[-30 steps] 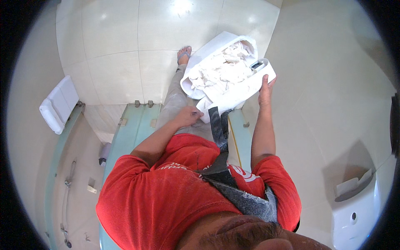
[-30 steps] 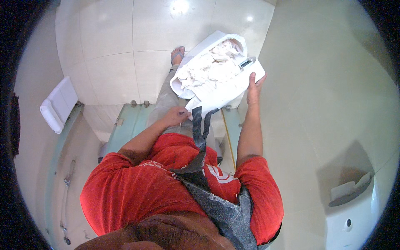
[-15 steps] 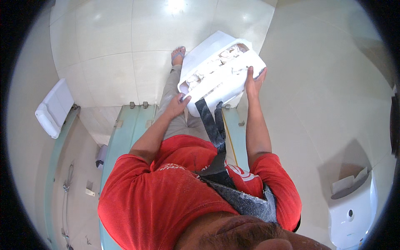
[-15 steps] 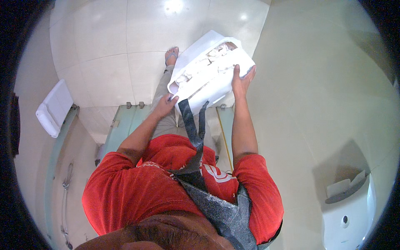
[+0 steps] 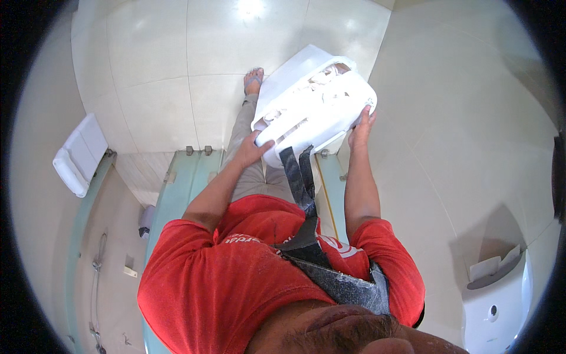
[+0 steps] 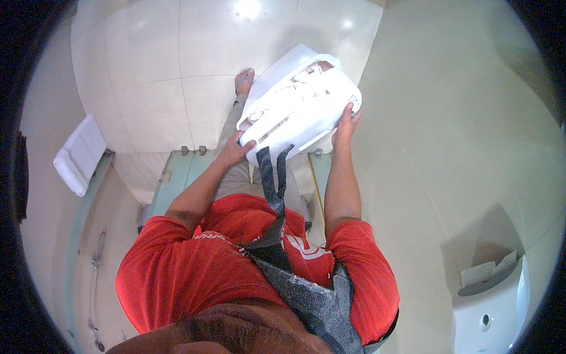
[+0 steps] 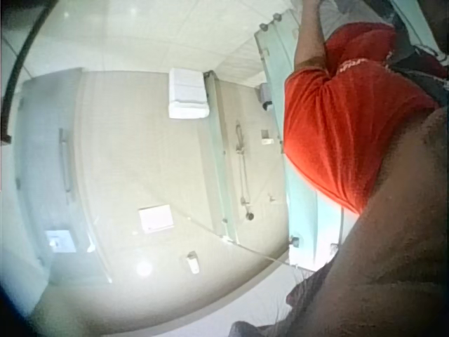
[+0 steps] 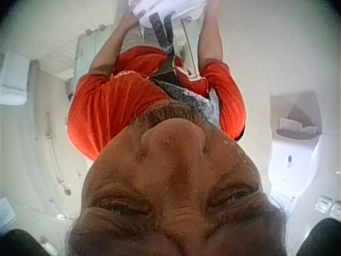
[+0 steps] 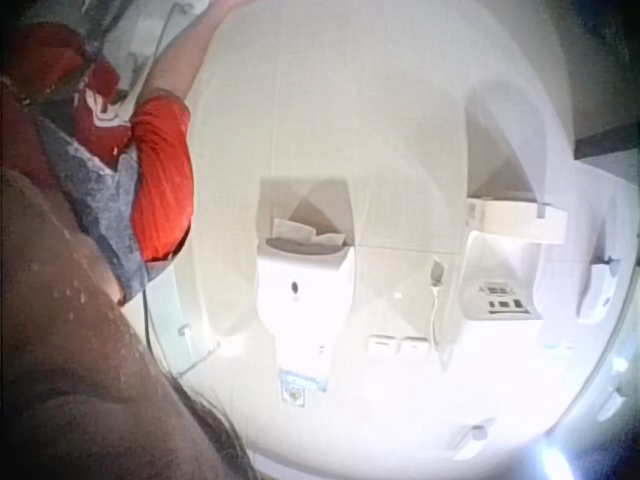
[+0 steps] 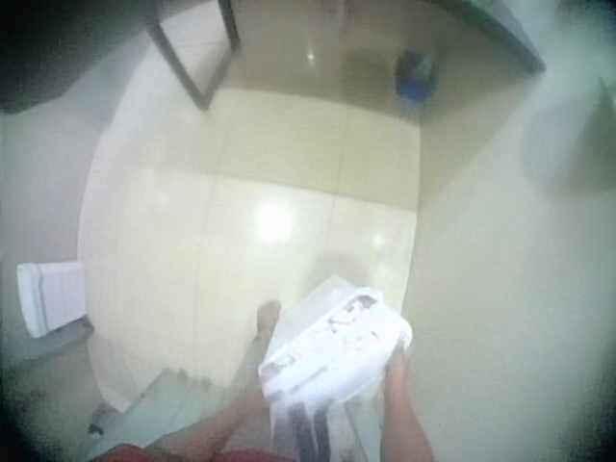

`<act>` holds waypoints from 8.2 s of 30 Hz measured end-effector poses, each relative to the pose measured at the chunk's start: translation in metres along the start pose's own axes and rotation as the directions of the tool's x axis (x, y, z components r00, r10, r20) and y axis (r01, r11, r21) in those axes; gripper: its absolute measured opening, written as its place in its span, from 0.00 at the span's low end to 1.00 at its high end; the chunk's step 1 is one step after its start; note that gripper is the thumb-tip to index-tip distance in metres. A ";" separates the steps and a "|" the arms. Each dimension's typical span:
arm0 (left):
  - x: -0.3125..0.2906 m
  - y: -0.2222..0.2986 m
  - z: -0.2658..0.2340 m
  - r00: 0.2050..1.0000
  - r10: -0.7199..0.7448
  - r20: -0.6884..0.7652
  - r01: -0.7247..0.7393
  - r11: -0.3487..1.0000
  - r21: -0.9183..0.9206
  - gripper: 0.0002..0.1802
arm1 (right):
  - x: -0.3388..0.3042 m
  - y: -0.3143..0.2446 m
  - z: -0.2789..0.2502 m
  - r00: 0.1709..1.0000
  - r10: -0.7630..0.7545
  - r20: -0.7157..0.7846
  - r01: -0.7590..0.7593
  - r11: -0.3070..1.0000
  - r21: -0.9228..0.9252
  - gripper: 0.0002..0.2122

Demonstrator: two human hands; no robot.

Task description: The person removes a white trash bin from the floor, opens it, and empties its contents into a larger white bin. They then remove the inner plastic bag, tie it, and place it on the floor before returning the empty bin to its original position.

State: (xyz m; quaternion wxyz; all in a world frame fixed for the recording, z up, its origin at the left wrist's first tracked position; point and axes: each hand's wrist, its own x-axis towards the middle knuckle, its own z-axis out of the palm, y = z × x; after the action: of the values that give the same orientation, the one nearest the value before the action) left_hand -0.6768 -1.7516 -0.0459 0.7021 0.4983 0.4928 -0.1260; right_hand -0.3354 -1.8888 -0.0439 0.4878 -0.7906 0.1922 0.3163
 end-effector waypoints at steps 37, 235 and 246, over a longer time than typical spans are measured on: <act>0.015 0.001 0.003 0.995 -0.104 -0.005 0.097 0.910 0.404 0.40 | -0.061 -0.047 0.021 0.915 -0.366 0.169 0.393 0.720 -0.571 0.35; -0.019 0.142 0.029 0.977 0.051 0.209 -0.108 0.957 0.269 0.32 | -0.097 -0.131 -0.059 0.768 -0.603 0.216 0.592 0.537 -0.601 0.27; -0.013 0.190 0.067 0.975 0.163 0.153 -0.193 0.959 0.208 0.33 | -0.089 -0.062 -0.107 0.899 -0.316 -0.305 0.207 0.917 -0.341 0.47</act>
State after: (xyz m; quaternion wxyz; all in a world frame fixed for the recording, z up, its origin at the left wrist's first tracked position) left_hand -0.5179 -1.7213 0.0754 0.6822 0.6062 0.3805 -0.1494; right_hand -0.3291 -1.9567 0.0919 0.3579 -0.9179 0.1173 0.1253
